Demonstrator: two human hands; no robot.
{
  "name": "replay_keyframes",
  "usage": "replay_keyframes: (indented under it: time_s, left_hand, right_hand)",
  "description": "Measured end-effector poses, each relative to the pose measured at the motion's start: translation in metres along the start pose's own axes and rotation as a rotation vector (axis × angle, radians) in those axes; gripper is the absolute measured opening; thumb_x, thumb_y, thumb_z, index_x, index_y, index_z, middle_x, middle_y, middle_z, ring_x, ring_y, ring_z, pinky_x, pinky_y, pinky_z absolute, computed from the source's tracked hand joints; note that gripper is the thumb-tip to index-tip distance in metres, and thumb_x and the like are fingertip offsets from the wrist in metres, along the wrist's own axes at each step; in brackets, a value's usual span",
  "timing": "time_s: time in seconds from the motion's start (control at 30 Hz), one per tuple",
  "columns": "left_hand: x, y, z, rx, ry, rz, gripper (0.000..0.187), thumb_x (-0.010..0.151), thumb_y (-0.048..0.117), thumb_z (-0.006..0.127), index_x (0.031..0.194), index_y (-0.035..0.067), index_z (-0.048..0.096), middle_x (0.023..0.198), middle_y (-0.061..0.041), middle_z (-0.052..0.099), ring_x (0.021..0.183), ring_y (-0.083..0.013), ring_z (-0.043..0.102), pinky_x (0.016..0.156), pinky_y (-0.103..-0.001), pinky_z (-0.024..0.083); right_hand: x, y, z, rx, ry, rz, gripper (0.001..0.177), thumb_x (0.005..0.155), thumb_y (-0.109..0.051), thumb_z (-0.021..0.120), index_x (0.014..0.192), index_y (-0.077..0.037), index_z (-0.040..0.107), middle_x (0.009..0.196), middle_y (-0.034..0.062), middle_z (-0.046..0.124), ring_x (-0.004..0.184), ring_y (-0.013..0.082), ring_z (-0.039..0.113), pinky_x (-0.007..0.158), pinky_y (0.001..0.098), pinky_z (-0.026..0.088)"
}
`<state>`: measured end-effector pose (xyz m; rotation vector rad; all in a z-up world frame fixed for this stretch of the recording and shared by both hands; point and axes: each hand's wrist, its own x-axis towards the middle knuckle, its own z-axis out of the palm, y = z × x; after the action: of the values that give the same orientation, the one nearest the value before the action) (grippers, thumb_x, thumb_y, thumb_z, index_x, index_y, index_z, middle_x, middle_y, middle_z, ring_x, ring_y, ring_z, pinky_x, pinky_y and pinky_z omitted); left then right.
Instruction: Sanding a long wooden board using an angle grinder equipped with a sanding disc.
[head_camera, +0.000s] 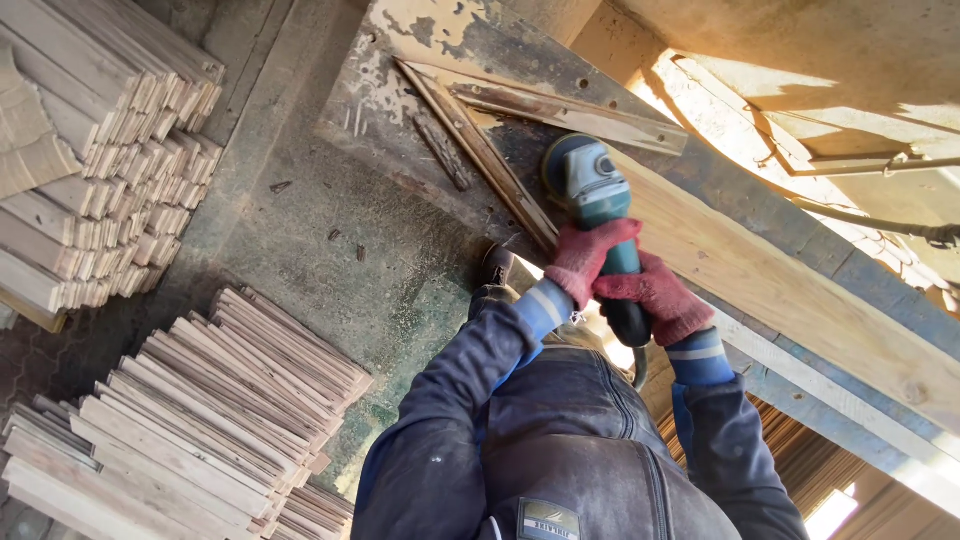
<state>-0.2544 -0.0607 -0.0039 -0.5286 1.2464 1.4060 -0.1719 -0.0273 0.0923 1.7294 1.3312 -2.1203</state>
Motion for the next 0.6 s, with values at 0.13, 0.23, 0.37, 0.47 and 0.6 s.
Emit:
replay_keyframes:
  time_s: [0.13,0.23,0.37,0.47,0.6]
  left_hand:
    - [-0.016,0.011,0.008,0.024,-0.035,0.093,0.051,0.061,0.016,0.092,0.101,-0.002,0.067,0.081,-0.019,0.07,0.075,-0.0312,0.073,0.066,-0.046,0.06]
    - [-0.016,-0.006,0.008,0.07,-0.09,0.106,0.051,0.057,0.019,0.092,0.099,0.002,0.069,0.08,-0.018,0.071,0.078,-0.0313,0.074,0.068,-0.046,0.059]
    - [-0.037,-0.008,-0.003,-0.003,-0.109,0.063,0.049,0.06,0.014,0.091,0.101,0.002,0.067,0.08,-0.017,0.068,0.071,-0.0311,0.073,0.063,-0.046,0.06]
    - [-0.031,0.0,-0.005,0.038,-0.082,0.076,0.048,0.06,0.014,0.091,0.101,0.003,0.068,0.078,-0.017,0.069,0.073,-0.0309,0.074,0.066,-0.044,0.06]
    - [-0.004,-0.001,0.016,0.058,-0.154,0.136,0.051,0.06,0.014,0.091,0.103,0.0,0.067,0.079,-0.018,0.069,0.07,-0.0341,0.073,0.067,-0.047,0.061]
  right_hand:
    - [0.003,0.012,-0.007,-0.022,0.023,-0.015,0.053,0.059,-0.01,0.092,0.103,0.005,0.067,0.073,0.0246,0.062,0.059,0.0432,0.069,0.05,0.0558,0.059]
    - [-0.01,0.026,-0.013,-0.046,0.068,-0.054,0.048,0.06,-0.014,0.091,0.101,0.0,0.07,0.077,0.018,0.066,0.062,0.0333,0.07,0.054,0.0503,0.061]
    - [-0.021,0.033,-0.012,-0.01,0.056,-0.027,0.05,0.056,-0.011,0.092,0.099,0.002,0.07,0.072,0.0198,0.065,0.058,0.0377,0.069,0.053,0.0521,0.06]
    - [-0.016,0.022,-0.004,0.005,0.02,-0.055,0.049,0.055,-0.01,0.092,0.097,0.002,0.07,0.071,0.0189,0.066,0.057,0.0365,0.07,0.052,0.0512,0.061]
    - [-0.011,0.017,-0.01,0.035,0.109,-0.115,0.051,0.059,-0.015,0.091,0.103,-0.002,0.071,0.078,0.0147,0.066,0.066,0.0303,0.07,0.058,0.0478,0.061]
